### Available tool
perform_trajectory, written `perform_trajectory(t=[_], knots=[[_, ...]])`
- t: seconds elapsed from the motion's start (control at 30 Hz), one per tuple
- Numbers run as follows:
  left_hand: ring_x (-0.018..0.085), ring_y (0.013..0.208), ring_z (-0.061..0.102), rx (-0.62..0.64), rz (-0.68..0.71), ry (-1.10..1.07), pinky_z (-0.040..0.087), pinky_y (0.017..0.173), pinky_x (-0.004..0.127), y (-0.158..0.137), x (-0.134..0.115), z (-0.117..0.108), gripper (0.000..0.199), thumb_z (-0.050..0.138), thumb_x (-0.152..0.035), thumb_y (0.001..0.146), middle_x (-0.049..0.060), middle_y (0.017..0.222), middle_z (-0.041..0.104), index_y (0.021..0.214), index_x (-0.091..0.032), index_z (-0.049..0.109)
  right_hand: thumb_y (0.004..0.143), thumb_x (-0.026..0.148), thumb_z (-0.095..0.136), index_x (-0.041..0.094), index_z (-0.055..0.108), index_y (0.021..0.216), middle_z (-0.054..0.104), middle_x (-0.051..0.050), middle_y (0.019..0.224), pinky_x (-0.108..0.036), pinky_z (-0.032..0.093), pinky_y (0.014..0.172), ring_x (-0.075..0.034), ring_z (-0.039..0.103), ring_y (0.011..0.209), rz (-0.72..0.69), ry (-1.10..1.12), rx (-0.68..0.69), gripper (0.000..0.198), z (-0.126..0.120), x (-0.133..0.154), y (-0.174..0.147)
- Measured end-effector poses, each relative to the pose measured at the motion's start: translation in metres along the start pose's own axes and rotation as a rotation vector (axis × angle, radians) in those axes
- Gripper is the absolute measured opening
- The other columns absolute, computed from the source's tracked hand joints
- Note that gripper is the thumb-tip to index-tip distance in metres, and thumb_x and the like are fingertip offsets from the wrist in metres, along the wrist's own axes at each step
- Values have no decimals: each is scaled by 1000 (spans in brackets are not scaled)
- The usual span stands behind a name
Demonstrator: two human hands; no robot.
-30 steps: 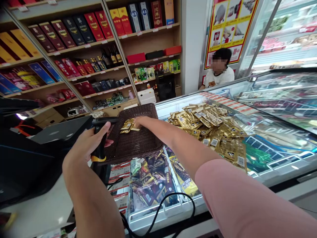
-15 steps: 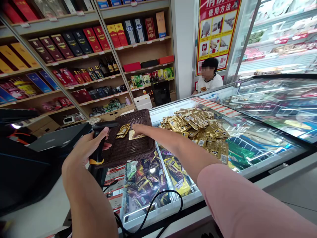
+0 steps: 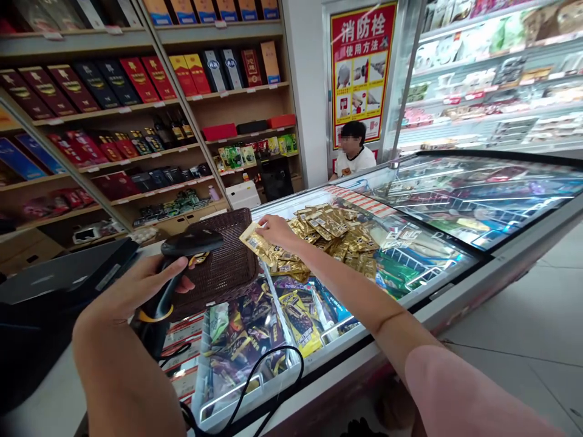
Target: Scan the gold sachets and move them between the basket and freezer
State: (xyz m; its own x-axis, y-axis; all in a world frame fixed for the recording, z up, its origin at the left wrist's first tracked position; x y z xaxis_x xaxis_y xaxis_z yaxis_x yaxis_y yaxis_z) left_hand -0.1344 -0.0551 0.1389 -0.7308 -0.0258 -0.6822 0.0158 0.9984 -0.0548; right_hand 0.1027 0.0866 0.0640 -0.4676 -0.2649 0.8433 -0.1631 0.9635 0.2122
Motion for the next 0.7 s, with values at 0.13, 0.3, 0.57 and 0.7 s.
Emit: perform_trajectory(t=[0.13, 0.3, 0.57, 0.7], knots=[[24, 73, 71, 105, 100, 51, 52, 62, 29, 5, -15, 17, 50, 59, -68, 78, 6, 74, 75, 87, -19, 65, 87, 31, 65, 19, 64, 101, 71, -1, 80, -23, 40, 58, -14, 61, 67, -11, -53, -53, 19, -23, -13, -5], [21, 67, 68, 196, 172, 79, 50, 62, 27, 12, -37, 40, 45, 59, -64, 81, 5, 70, 73, 75, -20, 63, 86, 29, 66, 18, 64, 101, 71, -2, 84, -23, 40, 60, -14, 63, 72, -1, -84, -63, 19, -33, -11, -3], [20, 68, 67, 205, 166, 106, 49, 63, 26, 10, -42, 43, 48, 57, -66, 82, 5, 73, 73, 74, -19, 64, 88, 33, 65, 20, 64, 106, 73, -2, 90, -22, 41, 61, -14, 64, 75, 6, -140, -20, 22, -38, -10, -2], [22, 75, 68, 186, 131, 144, 50, 68, 27, 13, -29, 35, 48, 57, -65, 82, 5, 77, 74, 76, -18, 65, 87, 32, 64, 22, 67, 109, 73, -5, 101, -25, 46, 71, -19, 67, 89, -17, -359, 38, 24, -45, -18, 5]])
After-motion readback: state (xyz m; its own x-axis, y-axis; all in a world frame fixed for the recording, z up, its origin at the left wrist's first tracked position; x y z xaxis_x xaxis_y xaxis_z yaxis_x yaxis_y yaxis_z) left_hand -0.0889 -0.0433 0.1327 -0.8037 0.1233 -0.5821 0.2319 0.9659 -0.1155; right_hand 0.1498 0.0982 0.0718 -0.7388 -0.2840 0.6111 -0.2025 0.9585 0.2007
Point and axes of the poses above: each hand's wrist, its own y-axis towards the middle knuckle, its own z-axis out of the palm, x = y × z, the point moved 6 cm from there along y, towards the middle knuckle
